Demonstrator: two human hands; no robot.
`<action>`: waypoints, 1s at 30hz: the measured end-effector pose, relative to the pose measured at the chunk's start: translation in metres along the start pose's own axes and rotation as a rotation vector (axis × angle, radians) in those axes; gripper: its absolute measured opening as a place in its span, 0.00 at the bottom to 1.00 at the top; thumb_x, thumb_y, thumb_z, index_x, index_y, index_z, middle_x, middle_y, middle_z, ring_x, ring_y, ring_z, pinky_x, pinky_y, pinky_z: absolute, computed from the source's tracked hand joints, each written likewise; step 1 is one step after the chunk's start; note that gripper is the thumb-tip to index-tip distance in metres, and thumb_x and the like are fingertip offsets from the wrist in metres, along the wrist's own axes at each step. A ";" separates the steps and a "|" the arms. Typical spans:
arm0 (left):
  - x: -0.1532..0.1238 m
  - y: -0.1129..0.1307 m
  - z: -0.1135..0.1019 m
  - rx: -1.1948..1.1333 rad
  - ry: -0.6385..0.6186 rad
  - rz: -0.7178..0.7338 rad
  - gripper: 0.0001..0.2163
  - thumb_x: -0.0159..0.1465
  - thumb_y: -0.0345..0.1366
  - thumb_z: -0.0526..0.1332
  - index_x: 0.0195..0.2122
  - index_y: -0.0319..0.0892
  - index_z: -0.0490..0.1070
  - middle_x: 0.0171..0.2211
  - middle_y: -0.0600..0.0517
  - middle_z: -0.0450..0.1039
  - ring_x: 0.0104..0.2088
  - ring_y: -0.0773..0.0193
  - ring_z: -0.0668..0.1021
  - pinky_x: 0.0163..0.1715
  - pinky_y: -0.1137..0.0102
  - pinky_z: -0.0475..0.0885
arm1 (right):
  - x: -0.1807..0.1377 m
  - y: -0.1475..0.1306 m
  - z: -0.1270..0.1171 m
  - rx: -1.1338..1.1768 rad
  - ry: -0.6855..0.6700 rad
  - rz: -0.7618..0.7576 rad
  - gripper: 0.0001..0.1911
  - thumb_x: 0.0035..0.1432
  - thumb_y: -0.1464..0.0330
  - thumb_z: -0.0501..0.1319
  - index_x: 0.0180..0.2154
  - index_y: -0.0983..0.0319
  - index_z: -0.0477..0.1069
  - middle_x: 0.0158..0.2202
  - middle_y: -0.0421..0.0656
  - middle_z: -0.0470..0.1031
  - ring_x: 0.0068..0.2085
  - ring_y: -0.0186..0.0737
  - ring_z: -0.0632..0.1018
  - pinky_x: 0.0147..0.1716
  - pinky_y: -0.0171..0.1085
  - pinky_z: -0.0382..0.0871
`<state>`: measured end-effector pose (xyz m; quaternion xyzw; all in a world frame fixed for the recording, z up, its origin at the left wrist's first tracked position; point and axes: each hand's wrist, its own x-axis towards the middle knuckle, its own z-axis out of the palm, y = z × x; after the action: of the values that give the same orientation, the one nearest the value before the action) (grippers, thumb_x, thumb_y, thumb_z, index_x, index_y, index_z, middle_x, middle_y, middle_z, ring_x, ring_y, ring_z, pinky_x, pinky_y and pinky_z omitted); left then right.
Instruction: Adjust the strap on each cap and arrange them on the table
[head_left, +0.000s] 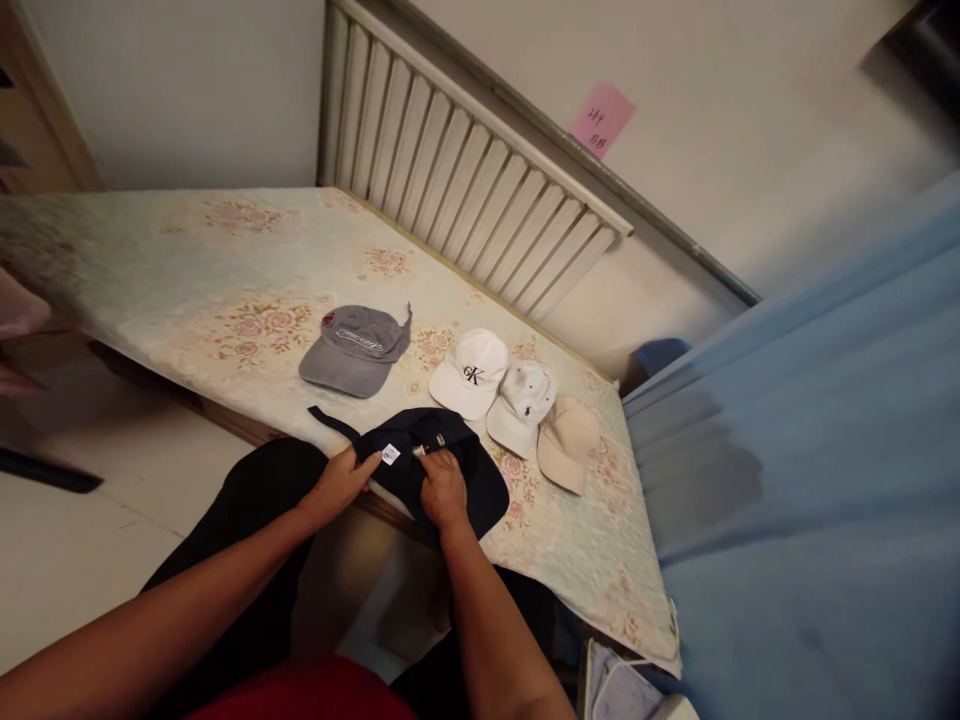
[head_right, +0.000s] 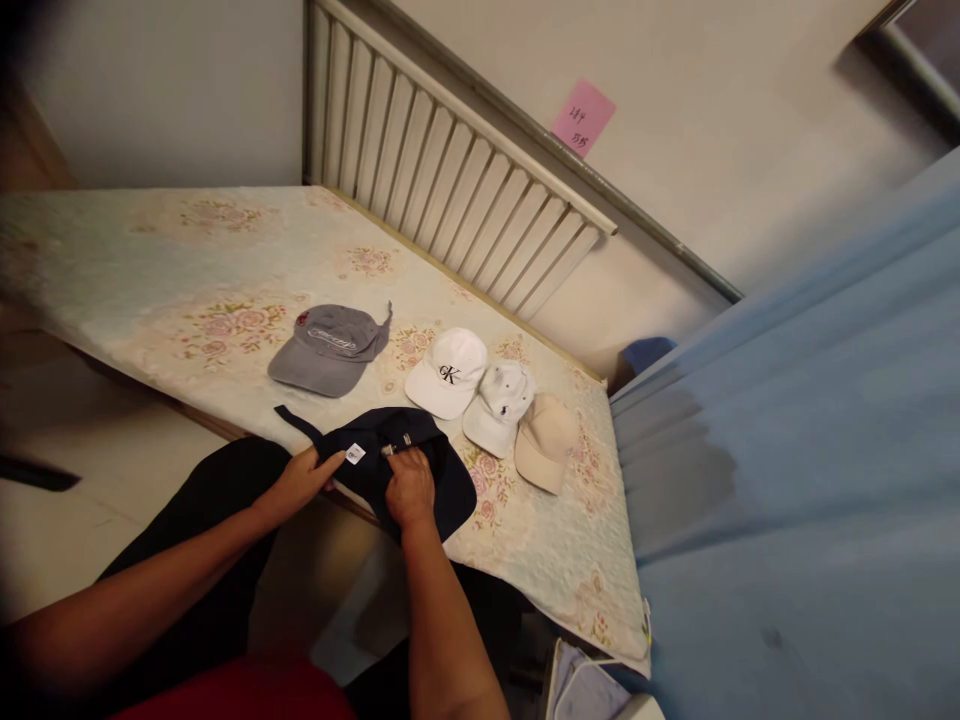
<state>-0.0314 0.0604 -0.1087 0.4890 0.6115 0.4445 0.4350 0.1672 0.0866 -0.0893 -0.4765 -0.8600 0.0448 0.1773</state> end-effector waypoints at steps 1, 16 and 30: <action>0.000 0.000 0.000 0.010 -0.002 0.000 0.17 0.57 0.52 0.57 0.33 0.41 0.69 0.18 0.57 0.67 0.20 0.60 0.74 0.23 0.68 0.68 | 0.000 0.000 0.000 0.005 0.006 0.001 0.28 0.51 0.82 0.50 0.52 0.61 0.70 0.47 0.46 0.74 0.53 0.42 0.68 0.59 0.42 0.56; -0.003 0.011 -0.002 -0.014 -0.008 -0.010 0.18 0.56 0.50 0.57 0.37 0.40 0.70 0.18 0.57 0.68 0.19 0.61 0.73 0.22 0.68 0.67 | 0.000 -0.001 -0.001 -0.003 0.009 0.027 0.28 0.51 0.82 0.50 0.51 0.61 0.71 0.46 0.46 0.75 0.53 0.40 0.68 0.59 0.40 0.56; -0.001 0.005 -0.001 -0.013 0.004 -0.009 0.16 0.56 0.50 0.58 0.33 0.42 0.68 0.16 0.58 0.67 0.19 0.60 0.73 0.23 0.67 0.67 | 0.000 -0.001 0.000 -0.007 0.024 0.029 0.27 0.52 0.82 0.50 0.51 0.60 0.71 0.46 0.45 0.75 0.52 0.40 0.69 0.58 0.38 0.56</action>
<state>-0.0314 0.0599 -0.1033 0.4826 0.6116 0.4475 0.4391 0.1665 0.0859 -0.0891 -0.4901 -0.8509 0.0388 0.1853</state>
